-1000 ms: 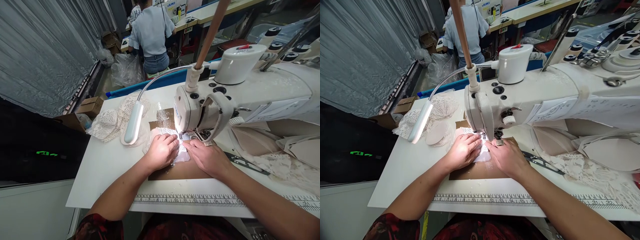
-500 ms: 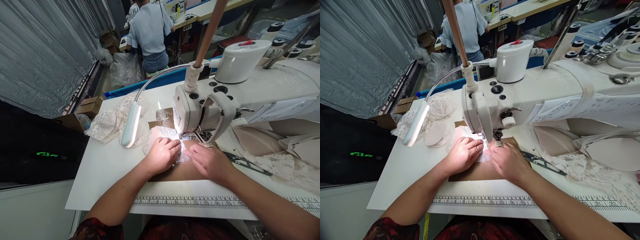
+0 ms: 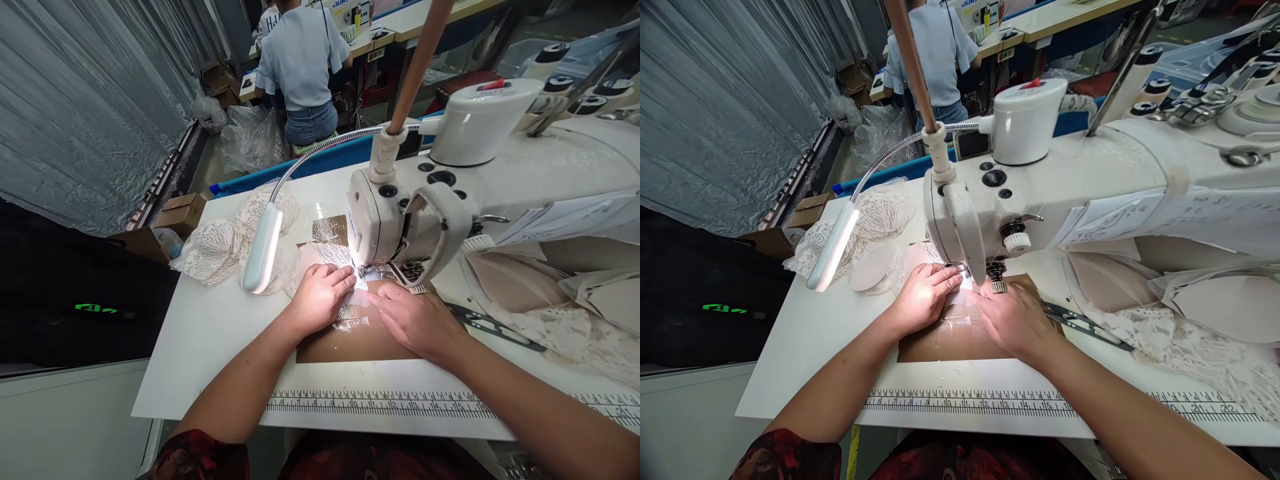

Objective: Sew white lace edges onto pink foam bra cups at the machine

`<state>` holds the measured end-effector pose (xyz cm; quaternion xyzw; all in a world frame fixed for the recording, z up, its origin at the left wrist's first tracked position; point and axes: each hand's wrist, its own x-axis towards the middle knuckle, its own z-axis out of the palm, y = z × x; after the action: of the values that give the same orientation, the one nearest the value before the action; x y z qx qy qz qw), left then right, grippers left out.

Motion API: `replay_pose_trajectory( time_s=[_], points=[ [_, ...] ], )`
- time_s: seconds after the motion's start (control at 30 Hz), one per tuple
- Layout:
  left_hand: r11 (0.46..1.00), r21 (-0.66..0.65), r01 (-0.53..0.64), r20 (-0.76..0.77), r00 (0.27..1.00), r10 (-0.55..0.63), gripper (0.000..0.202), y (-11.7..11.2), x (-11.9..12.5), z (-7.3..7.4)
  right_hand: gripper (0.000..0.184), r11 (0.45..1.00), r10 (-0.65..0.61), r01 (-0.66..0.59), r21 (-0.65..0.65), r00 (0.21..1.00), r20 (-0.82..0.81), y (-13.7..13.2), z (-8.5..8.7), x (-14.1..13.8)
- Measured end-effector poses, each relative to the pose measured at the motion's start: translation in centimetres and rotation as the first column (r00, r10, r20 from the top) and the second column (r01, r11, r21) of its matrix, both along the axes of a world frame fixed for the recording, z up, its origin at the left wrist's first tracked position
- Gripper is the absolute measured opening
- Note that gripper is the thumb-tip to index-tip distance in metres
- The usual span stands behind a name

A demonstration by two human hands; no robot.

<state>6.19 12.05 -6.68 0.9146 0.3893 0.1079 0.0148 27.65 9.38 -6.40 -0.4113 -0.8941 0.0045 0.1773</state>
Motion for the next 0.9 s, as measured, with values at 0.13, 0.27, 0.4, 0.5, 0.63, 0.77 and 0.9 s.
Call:
replay_pose_trajectory(
  time_s=[0.13,0.27,0.4,0.5,0.63,0.77,0.9],
  points=[
    [1.0,0.014,-0.004,0.032,0.999,0.004,0.037,0.2,-0.1,-0.1,0.036,1.0,0.005,-0.005,0.007,1.0,-0.013,0.0,-0.2,0.1],
    [1.0,0.014,0.0,0.054,0.999,-0.001,0.037,0.5,-0.2,-0.3,0.037,1.0,0.01,-0.01,0.004,0.999,-0.03,0.1,-0.2,-0.1],
    [1.0,0.013,-0.024,0.074,0.997,0.023,0.039,1.0,-0.3,-0.5,0.036,0.999,-0.036,0.036,-0.028,0.999,-0.006,0.3,-0.2,-0.5],
    [0.999,0.013,-0.051,0.102,0.994,0.05,0.038,1.2,-0.3,-0.6,0.035,0.996,-0.072,0.072,-0.044,0.997,0.016,0.4,-0.3,-0.7],
    [0.996,0.007,-0.091,0.117,0.989,0.089,0.04,1.2,-0.4,-0.5,0.034,0.994,-0.087,0.088,-0.069,0.996,0.008,0.4,-0.4,-0.7],
    [0.989,-0.016,-0.148,0.121,0.982,0.148,0.04,0.8,-0.6,0.0,0.035,0.991,-0.079,0.077,-0.105,0.997,-0.014,0.5,-0.4,-0.6],
    [0.964,-0.033,-0.263,0.095,0.96,0.265,0.044,0.4,-0.5,0.2,0.035,0.992,-0.068,0.063,-0.112,0.997,-0.033,0.5,-0.6,-0.5]
  ],
)
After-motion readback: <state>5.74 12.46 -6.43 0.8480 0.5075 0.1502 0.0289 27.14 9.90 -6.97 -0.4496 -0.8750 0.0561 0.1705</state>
